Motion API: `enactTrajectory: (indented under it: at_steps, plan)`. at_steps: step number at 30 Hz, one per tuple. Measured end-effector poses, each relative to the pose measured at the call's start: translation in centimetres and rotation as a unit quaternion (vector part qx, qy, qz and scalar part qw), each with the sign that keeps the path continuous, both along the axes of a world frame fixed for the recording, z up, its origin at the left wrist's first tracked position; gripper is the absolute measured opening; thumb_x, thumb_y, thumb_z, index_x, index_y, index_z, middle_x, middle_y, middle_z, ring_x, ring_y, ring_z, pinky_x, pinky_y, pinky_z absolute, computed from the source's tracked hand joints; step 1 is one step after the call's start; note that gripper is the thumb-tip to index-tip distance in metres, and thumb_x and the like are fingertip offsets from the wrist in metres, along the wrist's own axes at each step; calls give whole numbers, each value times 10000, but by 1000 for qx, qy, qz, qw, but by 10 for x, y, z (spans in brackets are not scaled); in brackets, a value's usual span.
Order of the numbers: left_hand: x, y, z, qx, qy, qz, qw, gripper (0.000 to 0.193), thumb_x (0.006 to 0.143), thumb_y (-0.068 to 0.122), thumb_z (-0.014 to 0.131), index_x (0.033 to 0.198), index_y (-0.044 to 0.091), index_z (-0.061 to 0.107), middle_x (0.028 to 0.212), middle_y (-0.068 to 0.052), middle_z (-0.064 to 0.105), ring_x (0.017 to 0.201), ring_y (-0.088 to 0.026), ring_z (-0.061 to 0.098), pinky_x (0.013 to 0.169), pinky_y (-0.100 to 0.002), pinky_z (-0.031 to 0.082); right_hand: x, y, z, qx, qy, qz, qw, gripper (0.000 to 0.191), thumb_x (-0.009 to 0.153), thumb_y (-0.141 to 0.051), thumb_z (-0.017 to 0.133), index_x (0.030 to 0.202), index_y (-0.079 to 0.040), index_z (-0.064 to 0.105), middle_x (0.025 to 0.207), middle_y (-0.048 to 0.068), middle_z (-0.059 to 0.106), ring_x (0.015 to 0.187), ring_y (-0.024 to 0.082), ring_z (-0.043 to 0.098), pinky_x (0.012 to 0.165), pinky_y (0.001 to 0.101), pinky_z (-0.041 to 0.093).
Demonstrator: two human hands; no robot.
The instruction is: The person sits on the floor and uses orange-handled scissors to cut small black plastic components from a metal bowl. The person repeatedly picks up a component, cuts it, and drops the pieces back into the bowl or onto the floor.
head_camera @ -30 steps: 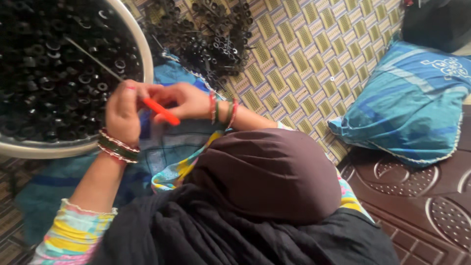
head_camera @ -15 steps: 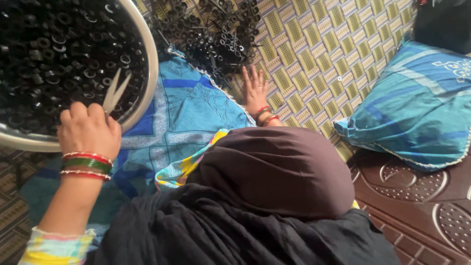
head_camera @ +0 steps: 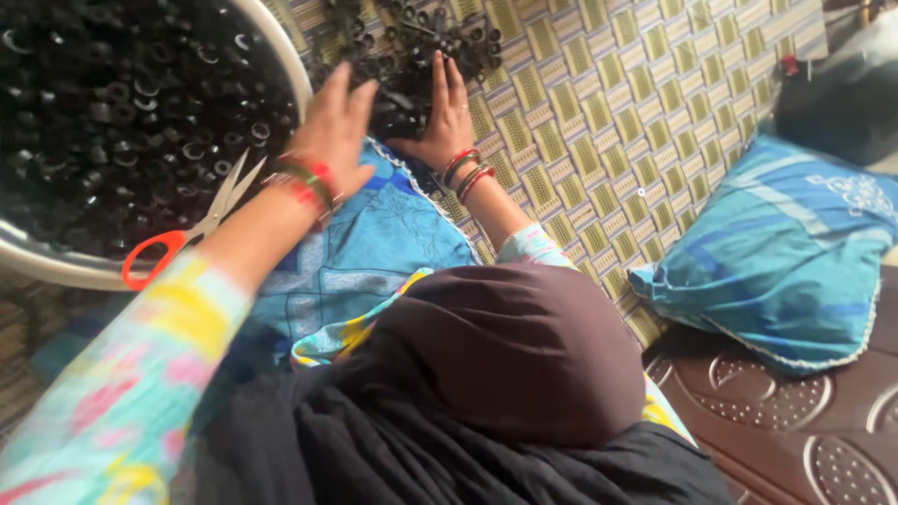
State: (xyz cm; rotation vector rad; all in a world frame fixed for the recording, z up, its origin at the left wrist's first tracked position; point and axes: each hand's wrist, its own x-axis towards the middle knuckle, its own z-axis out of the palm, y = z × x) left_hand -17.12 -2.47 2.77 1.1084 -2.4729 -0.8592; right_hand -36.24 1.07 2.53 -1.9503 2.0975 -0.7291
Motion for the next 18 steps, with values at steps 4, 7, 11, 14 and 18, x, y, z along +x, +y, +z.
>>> enactTrajectory:
  at_steps: [4,7,11,14,18]
  plan:
    - [-59,-20,-11,-140,-140,103,975,989,859,109,749,1686,169,209,1675,-279,-19,1512,-531,139,1171,-622,301,-14,1,-15,5,5,32,999,1546,519,-478,1058,1645,-130,58,1661,249,189,1515,466,282,1237,479,348]
    - [-70,-39,-11,-69,-274,153,947,959,893,56,665,1663,258,130,1656,-246,-94,1510,-562,38,1135,-746,263,-27,9,-24,29,41,11,999,1551,513,-501,1067,1641,-148,64,1668,262,142,1505,496,243,1225,513,320]
    - [-75,-57,-15,-33,-406,154,900,1027,848,-27,638,1645,292,74,1622,-242,-115,1422,-611,65,1066,-768,314,-49,2,-27,30,22,26,999,1589,513,-550,1066,1648,-150,27,1668,292,38,1517,512,208,1227,538,323]
    - [-78,-68,-19,-15,-437,99,894,1000,849,-31,625,1663,231,106,1639,-238,-30,1383,-555,252,1007,-648,451,-58,-11,-27,109,46,17,993,1574,484,-487,1066,1632,-140,45,1656,295,106,1480,540,187,1201,555,267]
    - [-82,-67,-24,27,-262,175,949,1020,850,-105,633,1655,307,161,1612,-245,200,1252,-410,479,874,-437,593,-59,-27,-24,96,79,114,986,1479,485,-330,994,1641,-151,89,1629,198,314,1517,448,279,1268,539,194]
